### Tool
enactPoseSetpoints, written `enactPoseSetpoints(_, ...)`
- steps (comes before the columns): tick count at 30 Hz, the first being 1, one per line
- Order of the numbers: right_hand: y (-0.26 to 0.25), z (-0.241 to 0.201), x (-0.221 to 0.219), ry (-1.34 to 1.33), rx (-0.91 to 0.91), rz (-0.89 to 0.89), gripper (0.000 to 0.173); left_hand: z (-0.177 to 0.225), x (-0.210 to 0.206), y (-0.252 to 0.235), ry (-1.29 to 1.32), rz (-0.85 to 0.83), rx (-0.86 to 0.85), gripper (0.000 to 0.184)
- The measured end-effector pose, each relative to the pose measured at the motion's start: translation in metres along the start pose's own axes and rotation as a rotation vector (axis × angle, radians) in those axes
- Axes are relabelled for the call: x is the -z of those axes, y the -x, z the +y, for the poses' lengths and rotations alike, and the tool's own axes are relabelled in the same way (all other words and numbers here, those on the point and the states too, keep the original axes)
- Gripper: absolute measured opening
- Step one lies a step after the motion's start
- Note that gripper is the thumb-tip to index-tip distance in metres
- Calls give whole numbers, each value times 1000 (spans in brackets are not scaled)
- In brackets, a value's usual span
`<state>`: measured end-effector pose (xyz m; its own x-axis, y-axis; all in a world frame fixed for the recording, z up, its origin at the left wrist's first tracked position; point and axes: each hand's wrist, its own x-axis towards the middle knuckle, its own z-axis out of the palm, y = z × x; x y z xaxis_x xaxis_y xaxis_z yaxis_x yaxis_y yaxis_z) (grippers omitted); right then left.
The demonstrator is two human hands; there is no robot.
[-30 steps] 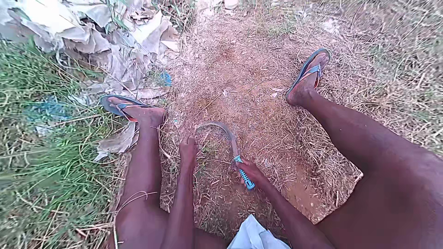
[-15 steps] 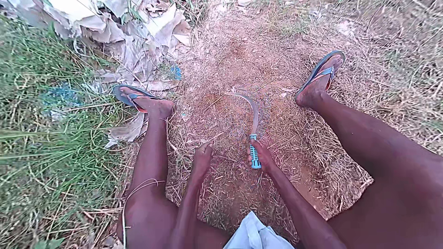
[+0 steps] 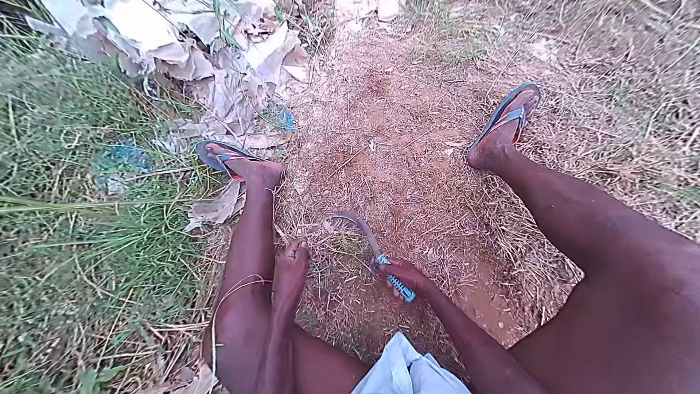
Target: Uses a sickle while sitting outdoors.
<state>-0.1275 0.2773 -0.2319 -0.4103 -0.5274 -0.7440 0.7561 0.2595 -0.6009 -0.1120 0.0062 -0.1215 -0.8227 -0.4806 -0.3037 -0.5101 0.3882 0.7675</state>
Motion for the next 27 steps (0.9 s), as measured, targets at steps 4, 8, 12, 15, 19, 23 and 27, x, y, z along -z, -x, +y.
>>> enactPoseSetpoints(4,5,-9,9,-148,47,117,37,-13,-14,1,-223,-89,-42,46)
enactPoseSetpoints(8,9,-30,14,-228,121,212,36,-1,-7,3,-242,-61,-84,45)
enactPoseSetpoints(12,8,-36,16,-300,164,248,36,9,25,10,-216,67,-186,35)
enactPoseSetpoints(15,8,-28,17,-356,170,281,34,-5,61,20,-111,206,-258,47)
enactPoseSetpoints(19,2,-24,16,-362,124,316,36,-31,111,44,-59,470,-236,46)
enactPoseSetpoints(23,1,-23,16,-371,89,317,36,-83,129,78,-82,589,-97,47)
enactPoseSetpoints(27,0,-19,18,-366,101,312,36,-163,116,124,-194,562,157,48)
